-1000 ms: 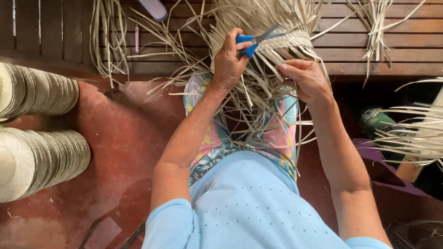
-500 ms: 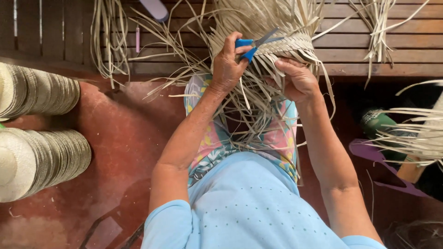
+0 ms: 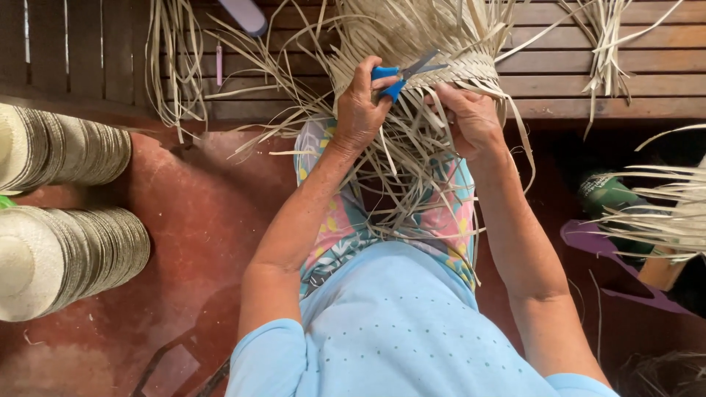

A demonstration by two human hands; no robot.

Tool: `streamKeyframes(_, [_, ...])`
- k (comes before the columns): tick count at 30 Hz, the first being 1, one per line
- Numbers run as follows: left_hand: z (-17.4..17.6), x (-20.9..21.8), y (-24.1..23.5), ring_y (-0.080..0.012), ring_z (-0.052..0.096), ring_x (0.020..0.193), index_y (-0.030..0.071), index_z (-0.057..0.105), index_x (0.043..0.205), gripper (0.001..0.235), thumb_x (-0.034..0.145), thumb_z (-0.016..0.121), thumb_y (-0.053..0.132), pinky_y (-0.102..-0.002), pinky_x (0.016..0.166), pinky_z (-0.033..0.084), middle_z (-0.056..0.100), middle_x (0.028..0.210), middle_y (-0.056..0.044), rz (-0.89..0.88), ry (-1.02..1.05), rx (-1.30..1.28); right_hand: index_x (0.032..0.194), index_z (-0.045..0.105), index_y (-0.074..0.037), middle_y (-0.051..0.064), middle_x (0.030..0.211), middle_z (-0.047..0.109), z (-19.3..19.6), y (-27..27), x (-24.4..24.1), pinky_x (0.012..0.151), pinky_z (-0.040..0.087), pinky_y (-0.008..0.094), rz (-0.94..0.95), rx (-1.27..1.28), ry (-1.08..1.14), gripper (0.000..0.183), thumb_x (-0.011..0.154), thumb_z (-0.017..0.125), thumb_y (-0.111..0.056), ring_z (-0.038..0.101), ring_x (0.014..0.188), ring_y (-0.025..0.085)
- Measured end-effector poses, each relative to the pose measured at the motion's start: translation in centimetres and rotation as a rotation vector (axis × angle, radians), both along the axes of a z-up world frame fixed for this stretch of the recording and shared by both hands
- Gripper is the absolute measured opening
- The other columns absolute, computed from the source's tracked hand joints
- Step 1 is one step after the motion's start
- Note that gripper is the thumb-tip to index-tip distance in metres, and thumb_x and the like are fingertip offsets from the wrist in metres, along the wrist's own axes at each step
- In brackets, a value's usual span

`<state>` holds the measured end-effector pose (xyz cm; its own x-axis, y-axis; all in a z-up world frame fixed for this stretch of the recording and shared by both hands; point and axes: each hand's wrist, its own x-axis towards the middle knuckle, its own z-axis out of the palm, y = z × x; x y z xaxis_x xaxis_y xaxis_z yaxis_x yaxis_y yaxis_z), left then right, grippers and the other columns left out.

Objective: The person trims the loose woven strands on the rim of a basket using blue-handled scissors. They repeatedly gather and cut the protruding fibers to create a neat edge.

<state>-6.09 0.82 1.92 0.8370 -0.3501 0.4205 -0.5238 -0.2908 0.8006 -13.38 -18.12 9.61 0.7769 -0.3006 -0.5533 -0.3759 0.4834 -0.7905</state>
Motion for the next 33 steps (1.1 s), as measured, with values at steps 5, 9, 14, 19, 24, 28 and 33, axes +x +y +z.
streamKeyframes(5, [-0.1, -0.1, 0.3, -0.0225, 0.074, 0.117, 0.019, 0.036, 0.142, 0.06, 0.095, 0.068, 0.001, -0.04, 0.092, 0.064, 0.073, 0.123, -0.008, -0.013, 0.009, -0.011, 0.083, 0.078, -0.001, 0.007, 0.071, 0.075, -1.8, 0.3, 0.9, 0.049, 0.057, 0.024, 0.042, -0.077, -0.026, 0.016, 0.08, 0.088, -0.013, 0.068, 0.055, 0.014])
streamKeyframes(9, [-0.3, 0.1, 0.0, -0.0191, 0.076, 0.113, 0.02, 0.037, 0.14, 0.059, 0.094, 0.071, 0.003, -0.034, 0.085, 0.064, 0.075, 0.12, -0.005, 0.005, -0.027, 0.004, 0.088, 0.078, -0.002, 0.006, 0.071, 0.074, -2.3, 0.3, 1.4, 0.045, 0.054, 0.023, 0.031, -0.151, 0.016, 0.021, 0.078, 0.09, -0.016, 0.067, 0.054, 0.012])
streamKeyframes(14, [-0.7, 0.2, 0.1, -0.0201, 0.076, 0.115, 0.02, 0.036, 0.141, 0.056, 0.098, 0.068, 0.005, -0.038, 0.076, 0.066, 0.069, 0.13, -0.005, 0.002, -0.034, 0.043, 0.079, 0.073, -0.008, 0.004, 0.076, 0.073, -2.0, 0.6, 1.8, 0.045, 0.05, 0.02, 0.016, -0.119, 0.105, 0.017, 0.078, 0.09, -0.009, 0.066, 0.062, 0.013])
streamKeyframes(19, [-1.2, 0.1, 0.3, -0.0193, 0.077, 0.112, 0.018, 0.038, 0.141, 0.056, 0.095, 0.067, 0.003, -0.036, 0.077, 0.065, 0.071, 0.126, -0.006, -0.01, -0.028, 0.052, 0.097, 0.076, -0.005, 0.004, 0.077, 0.072, -2.6, -1.4, -1.2, 0.05, 0.053, 0.02, 0.164, -0.205, 0.055, 0.018, 0.085, 0.086, -0.014, 0.064, 0.06, 0.011])
streamKeyframes(24, [0.9, -0.5, 0.2, -0.0195, 0.077, 0.111, 0.019, 0.044, 0.137, 0.055, 0.093, 0.076, 0.009, -0.033, 0.091, 0.067, 0.077, 0.116, -0.006, 0.008, 0.045, -0.044, 0.101, 0.079, -0.005, 0.006, 0.078, 0.075, -1.6, -3.3, -7.1, 0.06, 0.057, 0.015, 0.2, -0.352, -0.149, 0.015, 0.091, 0.081, -0.016, 0.069, 0.065, 0.008])
streamKeyframes(28, [3.7, -2.7, -0.2, -0.0133, 0.064, 0.087, 0.014, 0.052, 0.134, 0.051, 0.093, 0.078, -0.001, -0.028, 0.079, 0.059, 0.064, 0.109, -0.007, 0.02, 0.102, -0.375, 0.105, 0.078, -0.007, 0.006, 0.095, 0.075, -1.6, -4.2, -9.6, 0.068, 0.054, 0.016, 0.159, -0.391, -0.262, 0.014, 0.092, 0.08, -0.013, 0.07, 0.084, 0.009])
streamKeyframes(33, [9.0, -8.3, -0.6, -0.0169, 0.076, 0.072, 0.005, 0.066, 0.115, 0.034, 0.088, 0.085, 0.012, -0.019, 0.052, 0.061, 0.077, 0.093, -0.015, -0.152, 0.633, -0.706, 0.104, 0.078, -0.002, 0.008, 0.086, 0.067, -2.1, -4.7, -9.7, 0.067, 0.063, 0.023, 0.065, -0.436, -0.302, 0.014, 0.091, 0.083, -0.005, 0.063, 0.075, 0.009])
